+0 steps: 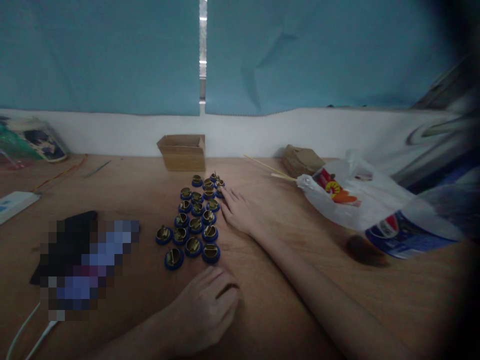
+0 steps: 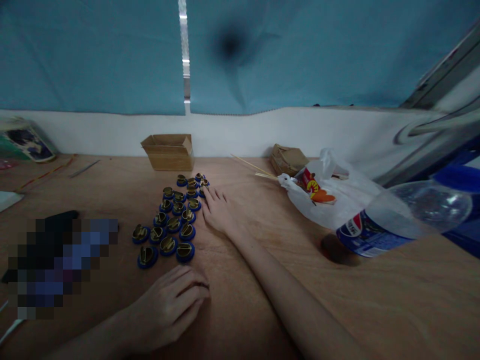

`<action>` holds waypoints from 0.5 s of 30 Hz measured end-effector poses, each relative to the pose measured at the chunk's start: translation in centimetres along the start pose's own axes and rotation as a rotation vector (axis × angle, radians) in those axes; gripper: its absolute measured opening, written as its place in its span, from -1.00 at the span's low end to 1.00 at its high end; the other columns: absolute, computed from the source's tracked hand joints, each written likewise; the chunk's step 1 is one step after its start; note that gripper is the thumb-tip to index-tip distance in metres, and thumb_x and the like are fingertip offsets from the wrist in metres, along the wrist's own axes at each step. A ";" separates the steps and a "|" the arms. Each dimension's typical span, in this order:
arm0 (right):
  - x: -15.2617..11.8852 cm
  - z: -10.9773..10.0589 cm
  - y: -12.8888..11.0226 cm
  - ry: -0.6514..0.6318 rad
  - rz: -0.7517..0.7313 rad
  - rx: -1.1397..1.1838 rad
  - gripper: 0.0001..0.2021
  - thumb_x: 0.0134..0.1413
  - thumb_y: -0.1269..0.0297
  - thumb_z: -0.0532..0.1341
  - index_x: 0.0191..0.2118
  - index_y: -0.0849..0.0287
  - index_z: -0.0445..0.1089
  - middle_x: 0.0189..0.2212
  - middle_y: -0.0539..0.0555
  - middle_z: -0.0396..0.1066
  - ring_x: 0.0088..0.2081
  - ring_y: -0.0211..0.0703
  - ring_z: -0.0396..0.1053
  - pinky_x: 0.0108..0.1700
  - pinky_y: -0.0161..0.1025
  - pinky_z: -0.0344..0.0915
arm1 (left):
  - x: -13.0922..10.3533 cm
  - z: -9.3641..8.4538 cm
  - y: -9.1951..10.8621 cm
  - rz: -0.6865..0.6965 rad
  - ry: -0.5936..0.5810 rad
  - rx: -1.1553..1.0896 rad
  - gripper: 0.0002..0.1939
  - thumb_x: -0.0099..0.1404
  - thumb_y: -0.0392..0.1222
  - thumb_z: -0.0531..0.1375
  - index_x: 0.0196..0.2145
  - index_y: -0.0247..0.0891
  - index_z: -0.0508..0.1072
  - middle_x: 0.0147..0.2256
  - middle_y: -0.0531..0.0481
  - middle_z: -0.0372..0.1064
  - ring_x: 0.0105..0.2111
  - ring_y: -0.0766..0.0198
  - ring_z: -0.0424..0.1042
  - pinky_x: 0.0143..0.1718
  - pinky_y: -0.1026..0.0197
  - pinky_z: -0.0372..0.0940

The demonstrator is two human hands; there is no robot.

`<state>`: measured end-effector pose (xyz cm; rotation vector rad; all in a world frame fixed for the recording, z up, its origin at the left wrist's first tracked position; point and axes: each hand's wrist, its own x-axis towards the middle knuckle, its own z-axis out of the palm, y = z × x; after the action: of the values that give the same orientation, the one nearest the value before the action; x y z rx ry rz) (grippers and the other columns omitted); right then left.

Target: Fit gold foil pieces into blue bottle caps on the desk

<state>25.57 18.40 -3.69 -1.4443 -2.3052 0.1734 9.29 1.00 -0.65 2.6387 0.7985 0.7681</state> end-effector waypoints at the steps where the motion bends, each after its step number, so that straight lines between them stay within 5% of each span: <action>1: 0.0 0.0 0.0 -0.008 0.005 -0.003 -0.45 0.33 0.10 -0.14 0.34 0.20 -0.02 0.32 0.18 0.02 0.31 0.15 -0.01 0.29 0.11 -0.08 | 0.0 -0.1 0.1 0.028 0.035 -0.011 -0.87 0.28 -0.43 0.11 -0.23 -0.33 0.41 -0.24 -0.09 0.46 -0.23 0.18 0.41 -0.15 0.12 0.38; 4: 0.1 0.0 0.0 -0.025 0.014 -0.006 -0.44 0.33 0.07 -0.15 0.35 0.19 -0.03 0.33 0.17 -0.01 0.32 0.16 -0.05 0.29 0.11 -0.10 | 0.3 -1.0 0.4 0.055 0.190 -0.054 -0.83 0.24 -0.45 0.14 -0.21 -0.31 0.40 -0.28 -0.07 0.47 -0.29 0.24 0.43 -0.20 0.19 0.38; 7: 0.2 0.3 0.1 -0.026 0.017 -0.001 -0.45 0.33 0.09 -0.14 0.34 0.18 -0.01 0.33 0.16 -0.01 0.33 0.14 -0.08 0.30 0.12 -0.13 | 1.0 -3.1 -0.3 -0.073 0.326 -0.015 -0.78 0.27 -0.43 0.13 -0.15 -0.25 0.40 -0.23 -0.07 0.47 -0.22 0.24 0.45 -0.17 0.23 0.37; 10: 0.2 0.4 0.1 0.001 0.016 0.018 -0.47 0.32 0.15 -0.11 0.33 0.19 0.00 0.33 0.17 -0.02 0.34 0.10 -0.11 0.30 0.11 -0.13 | 2.0 -6.0 -2.7 -0.417 0.337 0.130 -0.79 0.34 -0.26 0.08 -0.07 -0.22 0.37 -0.09 -0.13 0.43 -0.07 0.12 0.44 -0.04 0.08 0.33; 13: 0.3 0.2 -0.1 0.052 0.006 0.050 -0.47 0.30 0.23 -0.10 0.34 0.25 -0.03 0.32 0.22 0.00 0.33 0.08 -0.09 0.30 0.09 -0.09 | 3.3 -8.2 -6.8 -0.830 0.187 0.139 -0.64 0.38 -0.10 0.03 0.05 -0.32 0.29 0.00 -0.24 0.40 0.02 -0.02 0.39 0.04 -0.02 0.25; 15: 0.3 0.0 -0.3 0.087 -0.011 0.074 -0.47 0.29 0.29 -0.10 0.33 0.29 -0.04 0.30 0.25 0.04 0.31 0.05 -0.02 0.29 0.06 -0.05 | 4.1 -8.9 -9.8 -0.930 0.155 0.138 -0.63 0.40 -0.09 -0.01 0.01 -0.40 0.34 -0.05 -0.33 0.43 0.01 -0.11 0.39 0.03 -0.09 0.24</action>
<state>25.22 18.55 -3.48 -1.3758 -2.2130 0.1876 2.99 12.31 4.38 1.9331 1.9475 0.6387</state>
